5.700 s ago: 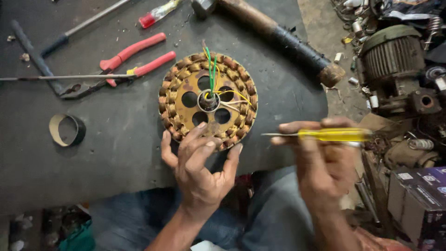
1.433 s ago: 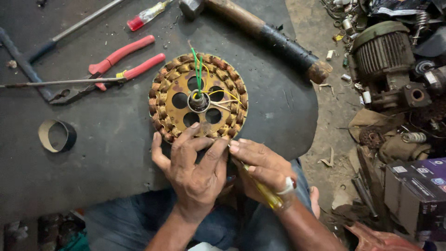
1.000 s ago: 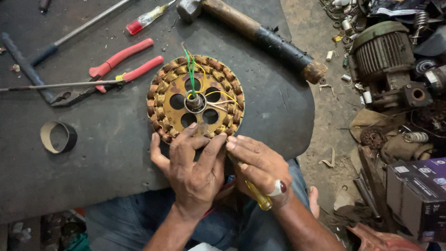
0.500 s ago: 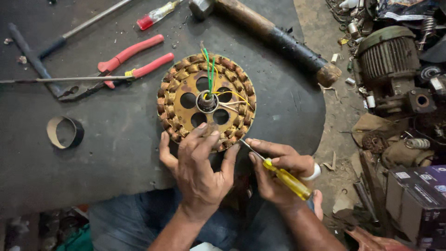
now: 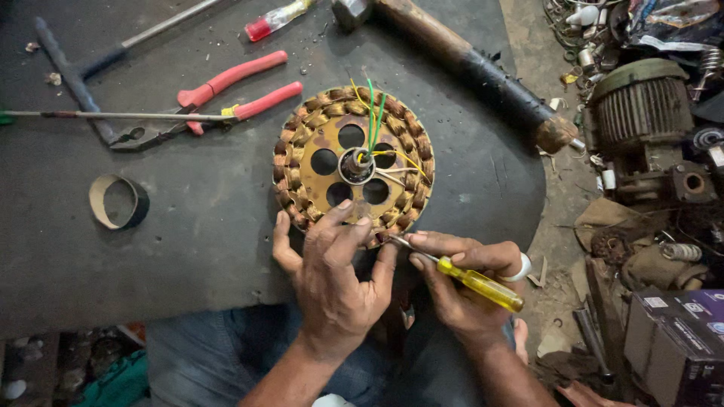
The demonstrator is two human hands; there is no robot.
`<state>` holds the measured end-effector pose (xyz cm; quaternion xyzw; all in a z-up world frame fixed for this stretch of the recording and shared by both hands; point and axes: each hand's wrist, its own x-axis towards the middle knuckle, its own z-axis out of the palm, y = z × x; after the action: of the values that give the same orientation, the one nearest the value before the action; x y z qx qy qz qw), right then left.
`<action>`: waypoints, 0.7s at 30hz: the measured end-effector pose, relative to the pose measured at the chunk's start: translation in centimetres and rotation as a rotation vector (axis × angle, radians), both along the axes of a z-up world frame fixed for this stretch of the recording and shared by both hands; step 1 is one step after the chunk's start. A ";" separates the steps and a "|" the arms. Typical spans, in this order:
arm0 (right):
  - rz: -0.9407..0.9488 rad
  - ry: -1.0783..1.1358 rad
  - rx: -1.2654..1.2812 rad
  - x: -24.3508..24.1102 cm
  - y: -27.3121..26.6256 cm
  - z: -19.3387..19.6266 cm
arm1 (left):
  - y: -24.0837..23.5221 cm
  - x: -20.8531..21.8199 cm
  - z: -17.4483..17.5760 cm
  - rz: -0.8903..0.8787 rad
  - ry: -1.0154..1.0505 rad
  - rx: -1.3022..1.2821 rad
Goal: The person uses a multimeter to test connections on a motor stator, then uses a screwdriver to adjust and secure the copper windings within the stator slots.
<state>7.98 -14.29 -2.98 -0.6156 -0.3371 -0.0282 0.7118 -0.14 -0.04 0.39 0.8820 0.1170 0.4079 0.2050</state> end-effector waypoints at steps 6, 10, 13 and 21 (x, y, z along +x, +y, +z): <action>-0.009 0.025 0.006 0.1 -0.3 0.1 | 0.0 0.1 0.0 -0.008 -0.030 -0.012; 0.003 0.026 0.005 0.2 -0.2 0.1 | -0.1 0.0 0.0 -0.012 -0.017 -0.018; 0.023 0.060 0.012 0.3 -0.2 0.2 | -0.1 0.0 -0.1 -0.014 -0.019 -0.016; 0.005 0.051 -0.031 0.3 -0.4 0.5 | -0.1 0.1 -0.2 -0.011 -0.036 -0.018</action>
<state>8.31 -14.64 -2.45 -0.6262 -0.3206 -0.0054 0.7106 -0.03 -0.12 0.21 0.8732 0.1118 0.4216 0.2172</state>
